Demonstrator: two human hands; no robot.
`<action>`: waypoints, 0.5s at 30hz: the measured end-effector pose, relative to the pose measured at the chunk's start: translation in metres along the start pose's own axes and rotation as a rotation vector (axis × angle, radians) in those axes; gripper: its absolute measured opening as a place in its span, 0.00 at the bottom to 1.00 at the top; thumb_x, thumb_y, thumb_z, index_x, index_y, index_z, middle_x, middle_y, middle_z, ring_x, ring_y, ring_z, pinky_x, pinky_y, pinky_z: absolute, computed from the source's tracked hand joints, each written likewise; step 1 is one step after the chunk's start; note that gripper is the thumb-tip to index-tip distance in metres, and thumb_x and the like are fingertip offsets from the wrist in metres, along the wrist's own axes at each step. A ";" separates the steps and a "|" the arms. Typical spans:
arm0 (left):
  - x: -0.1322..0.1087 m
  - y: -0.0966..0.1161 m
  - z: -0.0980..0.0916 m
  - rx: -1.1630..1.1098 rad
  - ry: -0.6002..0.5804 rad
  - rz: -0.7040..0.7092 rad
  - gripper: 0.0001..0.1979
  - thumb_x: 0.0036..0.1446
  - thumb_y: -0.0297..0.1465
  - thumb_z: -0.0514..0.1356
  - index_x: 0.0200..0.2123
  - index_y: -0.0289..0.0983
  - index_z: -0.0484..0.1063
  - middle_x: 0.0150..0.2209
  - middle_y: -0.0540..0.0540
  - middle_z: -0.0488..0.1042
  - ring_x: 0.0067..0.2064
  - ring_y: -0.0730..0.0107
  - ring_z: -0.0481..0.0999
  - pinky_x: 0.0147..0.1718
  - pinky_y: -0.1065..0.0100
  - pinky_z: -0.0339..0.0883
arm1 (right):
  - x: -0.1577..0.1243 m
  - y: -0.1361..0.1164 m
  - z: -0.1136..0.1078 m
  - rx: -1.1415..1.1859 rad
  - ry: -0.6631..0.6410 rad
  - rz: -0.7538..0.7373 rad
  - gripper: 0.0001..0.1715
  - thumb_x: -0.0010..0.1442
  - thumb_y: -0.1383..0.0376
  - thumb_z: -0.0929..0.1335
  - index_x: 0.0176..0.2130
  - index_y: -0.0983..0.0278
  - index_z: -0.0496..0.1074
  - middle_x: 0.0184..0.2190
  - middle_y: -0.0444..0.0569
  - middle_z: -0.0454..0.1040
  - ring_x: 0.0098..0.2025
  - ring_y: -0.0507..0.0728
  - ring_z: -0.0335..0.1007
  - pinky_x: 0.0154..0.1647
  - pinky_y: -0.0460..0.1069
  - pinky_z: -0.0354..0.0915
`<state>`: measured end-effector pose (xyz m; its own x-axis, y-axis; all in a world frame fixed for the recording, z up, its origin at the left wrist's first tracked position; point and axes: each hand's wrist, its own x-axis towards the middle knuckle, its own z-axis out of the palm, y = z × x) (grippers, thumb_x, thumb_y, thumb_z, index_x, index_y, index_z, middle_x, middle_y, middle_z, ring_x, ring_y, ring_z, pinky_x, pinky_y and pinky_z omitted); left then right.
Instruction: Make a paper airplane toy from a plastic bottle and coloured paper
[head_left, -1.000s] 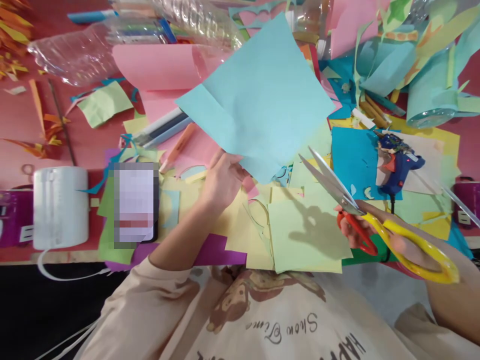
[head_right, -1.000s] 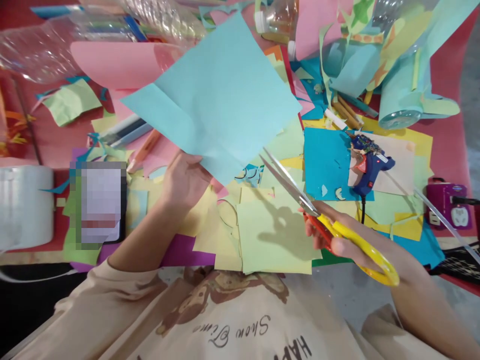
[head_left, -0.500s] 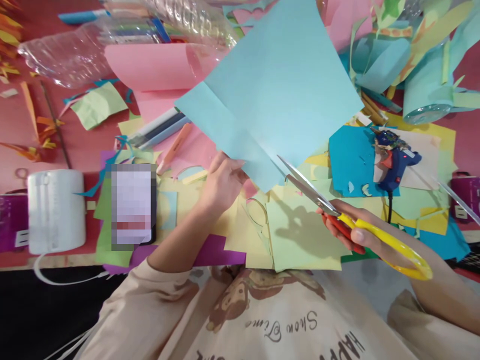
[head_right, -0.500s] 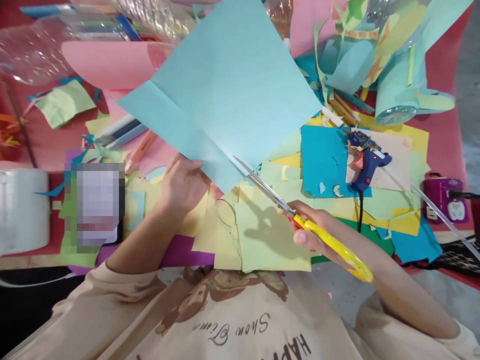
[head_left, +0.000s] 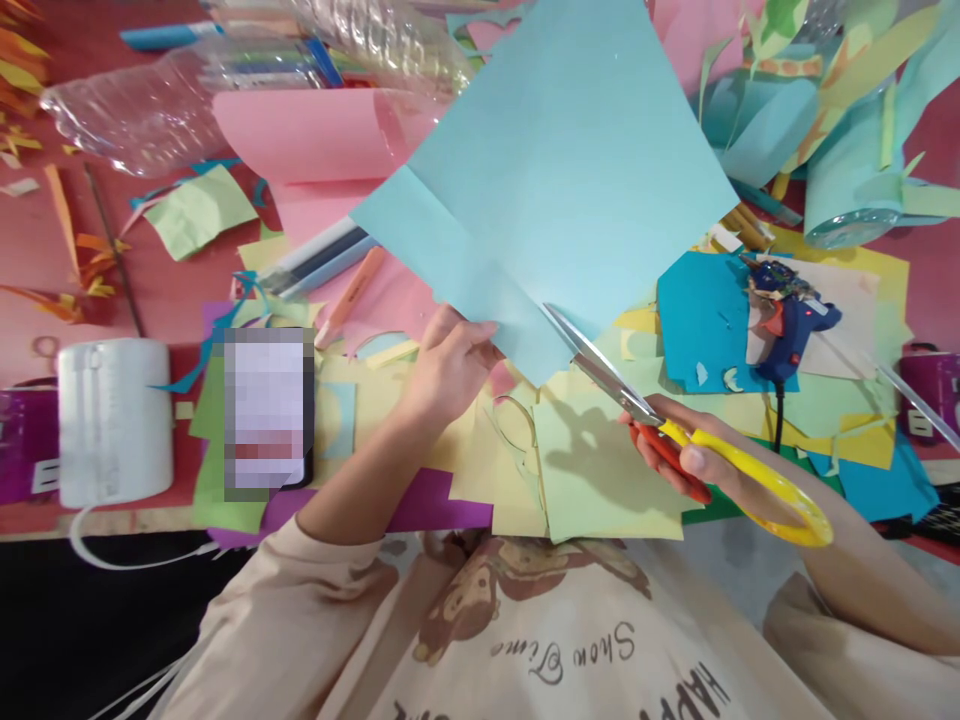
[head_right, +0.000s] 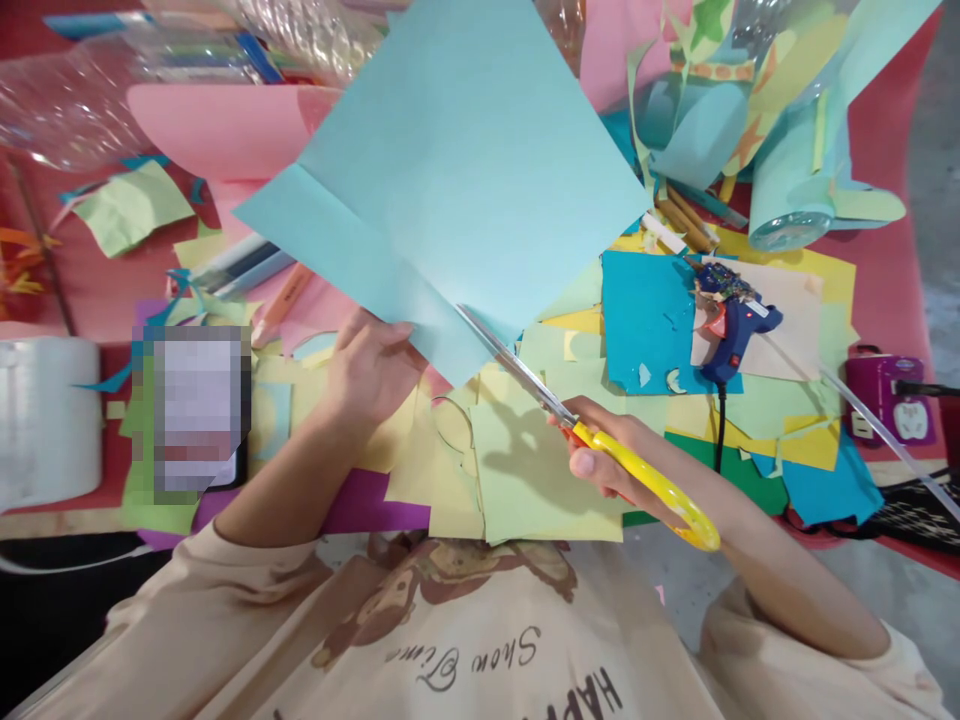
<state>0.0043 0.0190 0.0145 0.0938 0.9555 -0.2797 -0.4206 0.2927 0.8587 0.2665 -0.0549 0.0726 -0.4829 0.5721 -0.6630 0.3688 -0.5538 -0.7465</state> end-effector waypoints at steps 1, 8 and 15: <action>0.000 0.000 0.000 0.001 -0.002 -0.001 0.08 0.43 0.29 0.60 0.31 0.39 0.65 0.31 0.51 0.72 0.30 0.71 0.74 0.32 0.65 0.70 | 0.000 0.001 0.000 0.003 -0.002 -0.005 0.43 0.53 0.32 0.63 0.52 0.61 0.62 0.33 0.43 0.61 0.21 0.44 0.51 0.21 0.45 0.52; -0.002 0.000 0.002 -0.024 0.009 -0.022 0.12 0.41 0.29 0.61 0.33 0.40 0.67 0.32 0.51 0.75 0.32 0.68 0.76 0.33 0.63 0.72 | 0.003 -0.005 0.001 -0.022 -0.002 0.008 0.42 0.51 0.30 0.62 0.47 0.61 0.61 0.33 0.42 0.60 0.21 0.44 0.52 0.22 0.46 0.53; -0.001 0.000 0.002 -0.032 0.014 -0.029 0.12 0.40 0.29 0.62 0.33 0.39 0.69 0.32 0.50 0.76 0.33 0.67 0.77 0.34 0.63 0.74 | 0.004 -0.003 0.003 -0.009 0.003 -0.009 0.42 0.51 0.31 0.63 0.48 0.61 0.62 0.32 0.41 0.59 0.20 0.44 0.50 0.22 0.46 0.52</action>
<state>0.0060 0.0180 0.0154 0.0938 0.9459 -0.3106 -0.4469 0.3188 0.8359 0.2613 -0.0526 0.0727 -0.4838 0.5792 -0.6561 0.3715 -0.5429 -0.7532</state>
